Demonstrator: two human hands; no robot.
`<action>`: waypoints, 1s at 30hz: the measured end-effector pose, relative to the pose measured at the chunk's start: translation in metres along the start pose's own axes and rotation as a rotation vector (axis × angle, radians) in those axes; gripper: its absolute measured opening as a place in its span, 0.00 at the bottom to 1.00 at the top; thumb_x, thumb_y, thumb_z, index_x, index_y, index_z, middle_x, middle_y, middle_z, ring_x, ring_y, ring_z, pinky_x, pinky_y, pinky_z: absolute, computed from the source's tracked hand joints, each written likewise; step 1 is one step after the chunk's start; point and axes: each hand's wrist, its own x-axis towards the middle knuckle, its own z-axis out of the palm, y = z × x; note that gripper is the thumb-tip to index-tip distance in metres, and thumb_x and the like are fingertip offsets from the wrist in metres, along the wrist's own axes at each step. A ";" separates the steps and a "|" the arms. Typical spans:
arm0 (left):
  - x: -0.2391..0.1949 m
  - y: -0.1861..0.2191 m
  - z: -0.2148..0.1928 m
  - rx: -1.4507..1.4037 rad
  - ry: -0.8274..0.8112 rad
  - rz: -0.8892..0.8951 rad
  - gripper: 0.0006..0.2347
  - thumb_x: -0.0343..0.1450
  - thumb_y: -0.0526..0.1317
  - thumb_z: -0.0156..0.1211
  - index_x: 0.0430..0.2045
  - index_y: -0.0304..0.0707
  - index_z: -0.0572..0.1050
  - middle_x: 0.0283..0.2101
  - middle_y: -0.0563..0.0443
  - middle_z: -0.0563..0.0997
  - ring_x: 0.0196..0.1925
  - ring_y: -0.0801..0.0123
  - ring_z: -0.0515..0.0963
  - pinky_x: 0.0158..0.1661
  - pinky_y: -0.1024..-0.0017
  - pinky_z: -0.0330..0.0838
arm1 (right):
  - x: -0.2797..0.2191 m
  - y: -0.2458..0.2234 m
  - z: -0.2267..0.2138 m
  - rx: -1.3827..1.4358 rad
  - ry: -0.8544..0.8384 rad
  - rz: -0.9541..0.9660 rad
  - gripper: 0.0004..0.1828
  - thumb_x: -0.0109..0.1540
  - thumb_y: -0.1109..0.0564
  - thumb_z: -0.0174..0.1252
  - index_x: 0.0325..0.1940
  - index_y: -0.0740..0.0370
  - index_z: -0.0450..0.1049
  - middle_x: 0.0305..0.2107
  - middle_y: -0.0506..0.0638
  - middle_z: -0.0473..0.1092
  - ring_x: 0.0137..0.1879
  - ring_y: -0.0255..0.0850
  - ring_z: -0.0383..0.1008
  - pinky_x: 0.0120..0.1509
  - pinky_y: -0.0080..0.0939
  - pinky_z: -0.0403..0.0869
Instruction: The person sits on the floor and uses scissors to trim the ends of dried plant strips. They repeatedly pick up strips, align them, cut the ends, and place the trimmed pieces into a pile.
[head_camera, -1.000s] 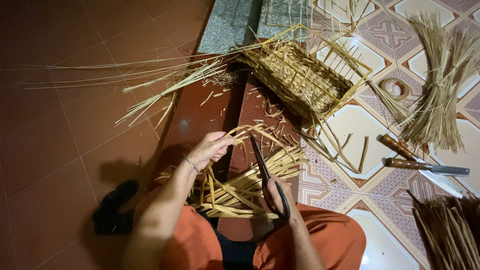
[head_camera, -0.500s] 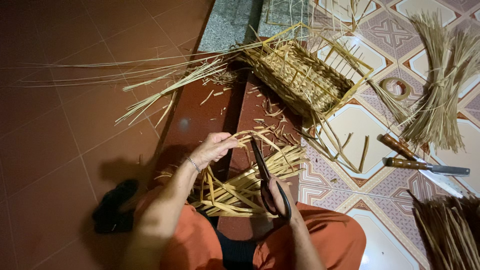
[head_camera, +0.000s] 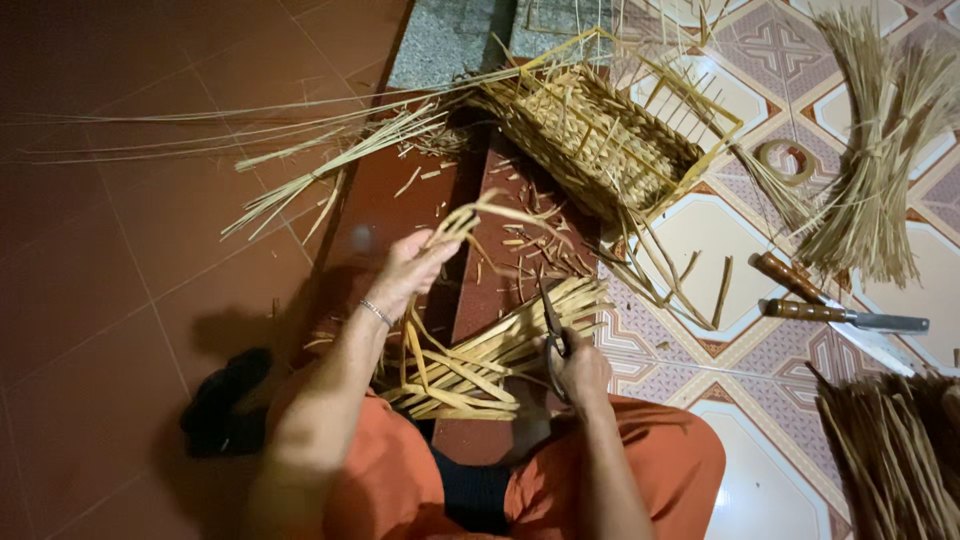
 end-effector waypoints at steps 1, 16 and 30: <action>-0.002 0.000 0.000 -0.027 0.000 0.040 0.09 0.72 0.41 0.64 0.40 0.38 0.75 0.21 0.66 0.64 0.17 0.85 0.58 0.17 0.82 0.51 | -0.003 0.006 0.005 -0.038 0.036 -0.016 0.28 0.55 0.39 0.66 0.54 0.54 0.78 0.28 0.62 0.77 0.34 0.61 0.79 0.38 0.60 0.76; -0.025 0.027 0.006 -0.367 -0.024 0.230 0.09 0.79 0.46 0.52 0.45 0.41 0.69 0.21 0.63 0.62 0.18 0.83 0.59 0.19 0.81 0.52 | -0.013 -0.011 -0.011 -0.343 0.166 -0.083 0.28 0.61 0.44 0.69 0.64 0.50 0.73 0.48 0.57 0.73 0.47 0.53 0.72 0.48 0.54 0.75; -0.045 0.046 0.044 -0.732 -0.188 0.312 0.12 0.79 0.45 0.58 0.52 0.42 0.69 0.25 0.61 0.65 0.22 0.81 0.63 0.22 0.81 0.56 | -0.021 -0.204 -0.064 0.405 -0.284 -0.359 0.21 0.65 0.47 0.68 0.45 0.70 0.75 0.33 0.60 0.69 0.37 0.47 0.70 0.42 0.45 0.73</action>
